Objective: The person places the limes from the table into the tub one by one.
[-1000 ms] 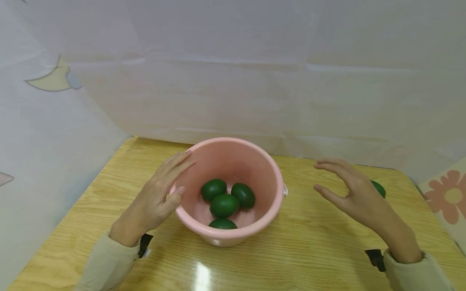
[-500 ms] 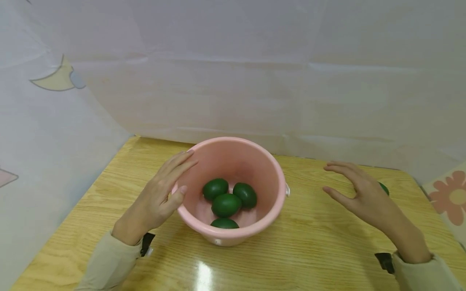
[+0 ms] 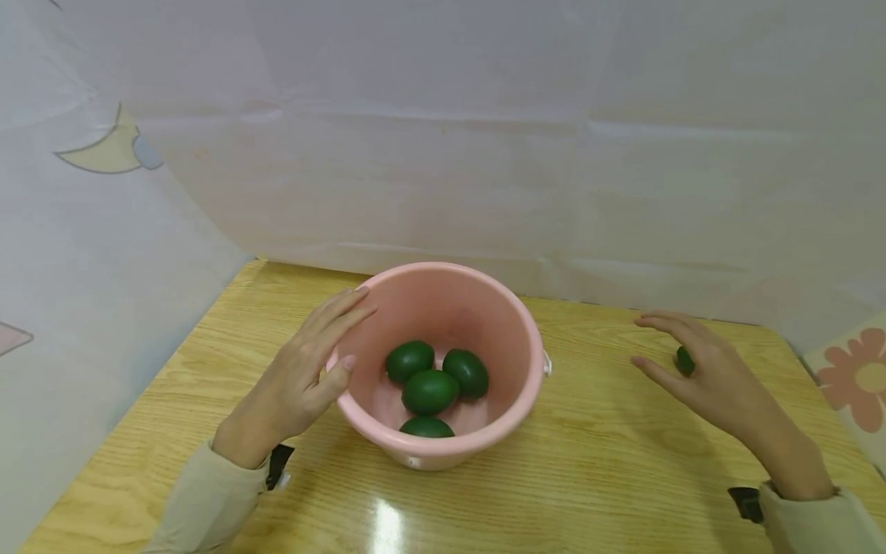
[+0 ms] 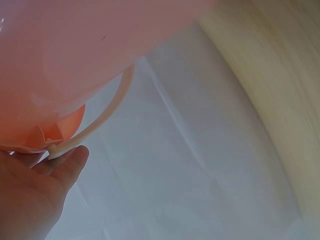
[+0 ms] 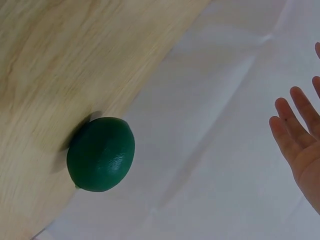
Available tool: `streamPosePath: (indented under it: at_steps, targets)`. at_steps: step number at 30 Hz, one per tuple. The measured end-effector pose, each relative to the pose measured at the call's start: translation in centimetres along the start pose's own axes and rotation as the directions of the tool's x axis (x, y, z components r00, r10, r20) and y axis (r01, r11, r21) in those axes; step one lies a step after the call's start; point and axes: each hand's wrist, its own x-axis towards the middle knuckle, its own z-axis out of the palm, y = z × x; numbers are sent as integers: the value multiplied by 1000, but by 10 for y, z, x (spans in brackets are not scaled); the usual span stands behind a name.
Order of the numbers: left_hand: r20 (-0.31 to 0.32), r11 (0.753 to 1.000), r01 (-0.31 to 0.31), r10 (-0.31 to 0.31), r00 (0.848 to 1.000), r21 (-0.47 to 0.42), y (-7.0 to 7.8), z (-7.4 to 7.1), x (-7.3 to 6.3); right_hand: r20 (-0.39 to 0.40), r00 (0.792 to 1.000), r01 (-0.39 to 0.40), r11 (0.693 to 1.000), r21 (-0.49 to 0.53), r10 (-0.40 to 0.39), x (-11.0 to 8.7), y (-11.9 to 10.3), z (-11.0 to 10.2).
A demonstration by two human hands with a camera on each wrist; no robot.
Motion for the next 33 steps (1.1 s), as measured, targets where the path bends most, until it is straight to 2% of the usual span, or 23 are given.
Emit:
streamPosePath:
  at_steps: [14,18,22,25,33]
  targets:
    - [-2,1000,-9,9,1000,-2,0,0,0,8,1000,-11,1000,-5,11,-7,24,-4]
    - [-2,1000,-8,8,1000,-8,0,0,-1,37,998,-57,998,-6,57,-10,31,-5]
    - [-2,1000,-9,9,1000,-9,0,0,-1,84,986,-148,989,12,146,-12,36,-8]
    - [0,1000,-7,7,1000,-5,0,0,-1,100,980,-176,984,18,174,-14,39,-9]
    - [7,1000,-3,3,1000,2,0,-1,-1,96,977,-191,982,10,189,-18,51,-9]
